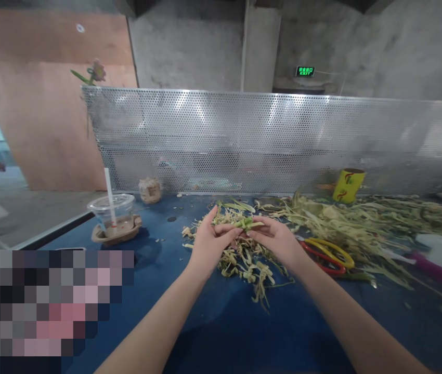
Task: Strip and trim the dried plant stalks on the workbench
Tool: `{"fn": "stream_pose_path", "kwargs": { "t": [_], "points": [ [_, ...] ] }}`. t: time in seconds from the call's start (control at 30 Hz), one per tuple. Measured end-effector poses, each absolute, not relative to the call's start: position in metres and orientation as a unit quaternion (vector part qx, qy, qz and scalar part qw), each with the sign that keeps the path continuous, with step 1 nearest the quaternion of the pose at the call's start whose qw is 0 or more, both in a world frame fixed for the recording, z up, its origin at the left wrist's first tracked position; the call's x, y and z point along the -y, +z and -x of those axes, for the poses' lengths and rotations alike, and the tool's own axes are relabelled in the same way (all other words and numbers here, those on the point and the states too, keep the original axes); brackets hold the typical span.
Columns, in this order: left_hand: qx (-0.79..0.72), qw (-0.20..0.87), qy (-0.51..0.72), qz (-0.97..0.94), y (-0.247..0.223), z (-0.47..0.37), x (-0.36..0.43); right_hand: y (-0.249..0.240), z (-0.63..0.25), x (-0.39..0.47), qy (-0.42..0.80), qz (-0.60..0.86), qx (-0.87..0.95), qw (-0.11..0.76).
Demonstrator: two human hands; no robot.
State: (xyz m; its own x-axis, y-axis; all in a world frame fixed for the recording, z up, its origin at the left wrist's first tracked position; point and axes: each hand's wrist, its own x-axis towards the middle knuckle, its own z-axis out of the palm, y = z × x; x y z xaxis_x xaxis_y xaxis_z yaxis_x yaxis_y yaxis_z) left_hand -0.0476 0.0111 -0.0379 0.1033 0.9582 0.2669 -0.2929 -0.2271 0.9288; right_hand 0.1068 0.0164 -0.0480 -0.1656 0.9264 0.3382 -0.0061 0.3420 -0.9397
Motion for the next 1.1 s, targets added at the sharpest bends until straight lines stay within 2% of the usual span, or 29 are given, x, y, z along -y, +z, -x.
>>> {"fn": "stream_pose_path", "kwargs": {
  "t": [0.27, 0.67, 0.77, 0.97, 1.1],
  "points": [
    [-0.336, 0.485, 0.572, -0.569, -0.050, 0.046, -0.016, -0.048, -0.100, -0.012, 0.374, 0.392, 0.629, 0.557],
    [-0.343, 0.510, 0.569, -0.546, -0.053, 0.037, -0.011, -0.055, -0.098, -0.015, 0.361, 0.394, 0.638, 0.555],
    [-0.302, 0.534, 0.565, -0.552, -0.051, 0.035, -0.011, -0.054, -0.101, -0.018, 0.338, 0.401, 0.641, 0.560],
    [-0.240, 0.478, 0.637, -0.555, -0.045, 0.044, -0.016, -0.055, -0.103, -0.016, 0.415, 0.347, 0.618, 0.571],
    [-0.187, 0.515, 0.594, -0.589, -0.044, 0.048, -0.015, -0.057, -0.100, -0.016, 0.432, 0.317, 0.598, 0.596]
  ]
}}
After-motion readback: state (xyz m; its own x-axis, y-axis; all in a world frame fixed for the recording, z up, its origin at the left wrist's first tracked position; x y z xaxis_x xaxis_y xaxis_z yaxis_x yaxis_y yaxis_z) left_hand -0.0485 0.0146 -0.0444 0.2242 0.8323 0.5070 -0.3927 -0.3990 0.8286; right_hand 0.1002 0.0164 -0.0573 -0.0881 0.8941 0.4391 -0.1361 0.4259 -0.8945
